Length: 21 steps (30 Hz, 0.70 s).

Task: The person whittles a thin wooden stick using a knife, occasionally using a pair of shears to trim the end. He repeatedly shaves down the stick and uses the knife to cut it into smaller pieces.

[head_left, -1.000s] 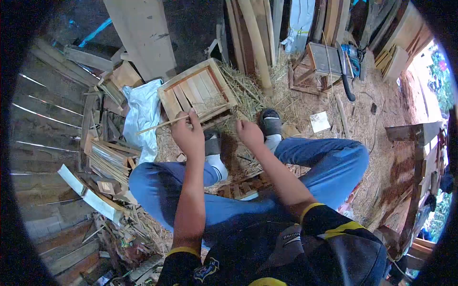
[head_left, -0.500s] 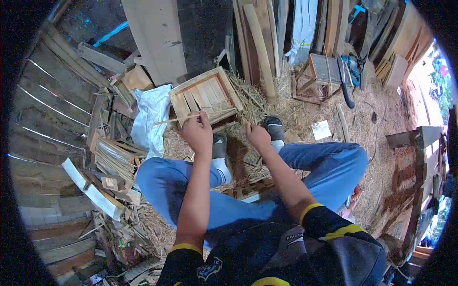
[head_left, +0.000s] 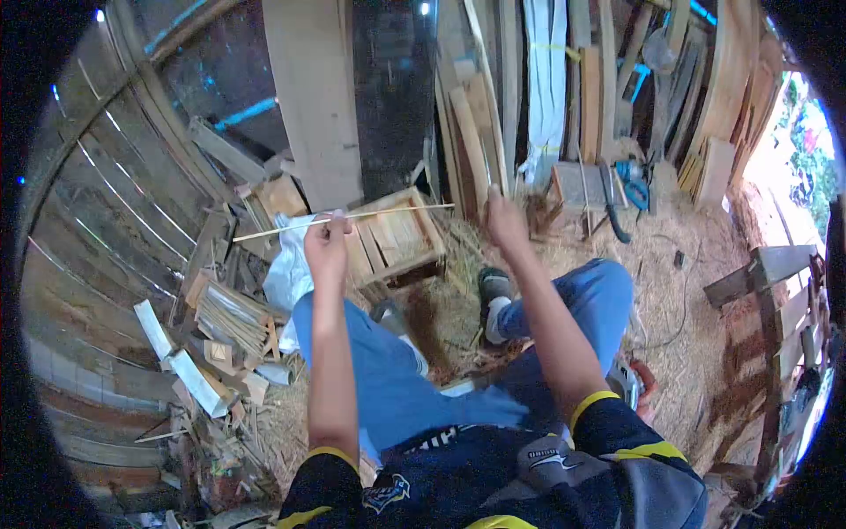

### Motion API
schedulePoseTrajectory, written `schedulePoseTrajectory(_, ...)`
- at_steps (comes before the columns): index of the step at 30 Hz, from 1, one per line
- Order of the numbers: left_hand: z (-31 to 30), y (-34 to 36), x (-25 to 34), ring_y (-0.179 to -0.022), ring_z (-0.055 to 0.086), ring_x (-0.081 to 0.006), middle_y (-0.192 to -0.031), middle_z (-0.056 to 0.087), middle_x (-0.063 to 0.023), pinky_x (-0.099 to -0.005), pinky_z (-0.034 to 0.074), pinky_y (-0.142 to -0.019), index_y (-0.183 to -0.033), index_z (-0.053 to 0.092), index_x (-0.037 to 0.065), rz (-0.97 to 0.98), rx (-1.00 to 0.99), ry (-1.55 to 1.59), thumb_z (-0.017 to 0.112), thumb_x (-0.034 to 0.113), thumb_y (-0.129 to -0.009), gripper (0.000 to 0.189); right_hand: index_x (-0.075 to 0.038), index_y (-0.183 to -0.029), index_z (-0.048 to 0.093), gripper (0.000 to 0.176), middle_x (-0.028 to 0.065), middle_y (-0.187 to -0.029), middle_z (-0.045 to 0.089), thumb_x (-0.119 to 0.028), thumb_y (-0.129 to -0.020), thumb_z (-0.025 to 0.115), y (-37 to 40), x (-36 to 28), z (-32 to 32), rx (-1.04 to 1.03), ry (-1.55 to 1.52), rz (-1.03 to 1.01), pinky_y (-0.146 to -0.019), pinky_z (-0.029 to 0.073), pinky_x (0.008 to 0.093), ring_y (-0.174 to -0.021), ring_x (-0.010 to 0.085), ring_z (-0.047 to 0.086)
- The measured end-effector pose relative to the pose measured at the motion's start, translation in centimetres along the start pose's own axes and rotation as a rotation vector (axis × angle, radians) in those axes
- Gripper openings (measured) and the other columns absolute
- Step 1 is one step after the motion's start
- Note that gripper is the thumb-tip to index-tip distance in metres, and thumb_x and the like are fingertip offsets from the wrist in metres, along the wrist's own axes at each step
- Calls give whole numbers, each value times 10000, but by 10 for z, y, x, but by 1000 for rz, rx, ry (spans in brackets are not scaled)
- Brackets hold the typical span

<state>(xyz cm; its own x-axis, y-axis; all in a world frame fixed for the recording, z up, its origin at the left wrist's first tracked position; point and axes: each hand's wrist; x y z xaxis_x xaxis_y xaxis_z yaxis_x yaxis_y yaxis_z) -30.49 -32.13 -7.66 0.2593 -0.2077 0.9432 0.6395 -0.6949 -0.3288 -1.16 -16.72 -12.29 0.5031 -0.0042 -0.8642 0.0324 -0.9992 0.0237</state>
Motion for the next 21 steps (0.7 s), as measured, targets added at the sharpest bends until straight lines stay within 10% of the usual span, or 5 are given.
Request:
schedulePoseTrajectory(11, -7, -52, 135, -795, 682, -125, -848, 697, -32, -271, 547, -732, -999, 670, 52, -2, -184, 217, 662, 292, -1025, 242, -3, -1006, 620, 249, 51, -842, 645, -245, -952, 642, 17, -171, -98, -85, -151, -752, -740, 486, 342, -790, 163, 589)
schedulePoseTrajectory(21, 24, -111, 89, -823, 649, -143, -904, 662, -24, -316, 556, -774, -1018, 621, 83, -53, -72, 542, 625, 315, -1047, 234, -75, -921, 446, 241, 55, -859, 650, -84, -980, 680, -36, -167, -35, -456, -428, -622, -717, 511, 280, -811, 134, 657)
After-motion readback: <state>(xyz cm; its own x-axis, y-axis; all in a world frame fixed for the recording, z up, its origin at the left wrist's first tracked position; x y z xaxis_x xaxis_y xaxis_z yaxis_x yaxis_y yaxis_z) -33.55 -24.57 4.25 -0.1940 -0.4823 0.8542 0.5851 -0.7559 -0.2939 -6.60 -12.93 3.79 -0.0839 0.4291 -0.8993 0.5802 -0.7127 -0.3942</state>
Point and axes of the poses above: each hand's wrist, its own y-axis away from the middle knuckle, its own z-axis out of the palm, x = y × z
